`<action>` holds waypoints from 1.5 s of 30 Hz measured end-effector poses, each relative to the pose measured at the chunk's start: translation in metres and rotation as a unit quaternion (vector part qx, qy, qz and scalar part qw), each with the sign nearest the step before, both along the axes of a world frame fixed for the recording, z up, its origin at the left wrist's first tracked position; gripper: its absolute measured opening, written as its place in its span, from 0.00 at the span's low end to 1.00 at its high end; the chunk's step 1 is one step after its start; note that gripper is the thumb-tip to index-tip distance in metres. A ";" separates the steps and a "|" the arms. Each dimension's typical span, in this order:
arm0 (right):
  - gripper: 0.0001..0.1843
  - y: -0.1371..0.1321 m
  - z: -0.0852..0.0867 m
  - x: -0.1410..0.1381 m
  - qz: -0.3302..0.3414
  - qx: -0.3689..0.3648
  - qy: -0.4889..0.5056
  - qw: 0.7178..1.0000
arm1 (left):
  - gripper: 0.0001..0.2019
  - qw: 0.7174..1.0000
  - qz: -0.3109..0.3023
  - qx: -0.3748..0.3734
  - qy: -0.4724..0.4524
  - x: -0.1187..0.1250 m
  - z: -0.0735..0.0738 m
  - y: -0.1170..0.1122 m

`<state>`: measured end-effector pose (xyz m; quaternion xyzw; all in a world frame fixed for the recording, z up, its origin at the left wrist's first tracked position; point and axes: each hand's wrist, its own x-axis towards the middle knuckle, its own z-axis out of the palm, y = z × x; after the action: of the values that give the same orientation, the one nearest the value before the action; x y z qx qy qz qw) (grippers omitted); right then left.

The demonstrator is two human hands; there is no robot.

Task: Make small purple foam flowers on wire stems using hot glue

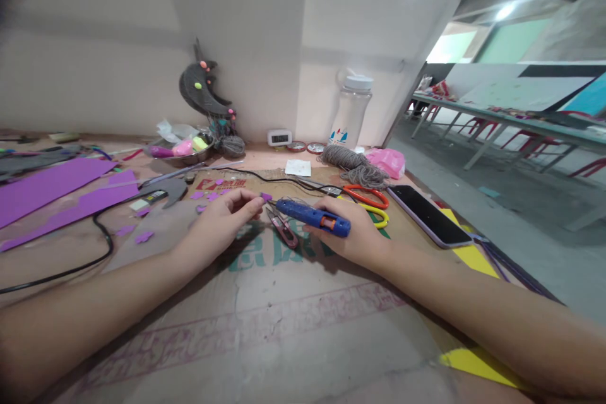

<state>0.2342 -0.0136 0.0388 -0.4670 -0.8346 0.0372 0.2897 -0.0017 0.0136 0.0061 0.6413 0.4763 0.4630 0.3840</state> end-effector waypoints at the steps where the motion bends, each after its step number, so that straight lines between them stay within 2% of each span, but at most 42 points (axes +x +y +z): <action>1: 0.06 -0.001 0.002 0.000 0.000 -0.003 -0.006 1.000 | 0.14 1.000 0.000 0.000 -0.004 0.000 0.000 0.000; 6: 0.06 -0.001 0.001 0.000 0.012 -0.019 0.000 1.000 | 0.13 1.000 0.004 -0.004 -0.010 0.001 0.000 0.001; 11: 0.06 0.002 -0.006 0.001 0.015 0.007 0.018 1.000 | 0.13 1.000 -0.002 -0.004 -0.010 0.001 0.000 0.001; 30: 0.08 -0.006 0.014 -0.004 -0.010 0.011 -0.076 0.997 | 0.12 1.000 -0.014 -0.006 -0.013 0.001 0.001 0.001; 38: 0.10 -0.003 0.006 -0.003 -0.002 0.001 -0.037 0.999 | 0.12 1.000 -0.013 -0.005 -0.020 0.001 0.000 0.001; 45: 0.08 -0.007 0.014 -0.004 -0.022 -0.015 -0.068 0.997 | 0.13 0.999 -0.015 -0.015 -0.025 0.000 -0.002 0.002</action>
<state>0.2297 -0.0202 0.0532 -0.4908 -0.8414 0.0117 0.2259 -0.0014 0.0161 0.0045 0.6313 0.4635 0.4658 0.4120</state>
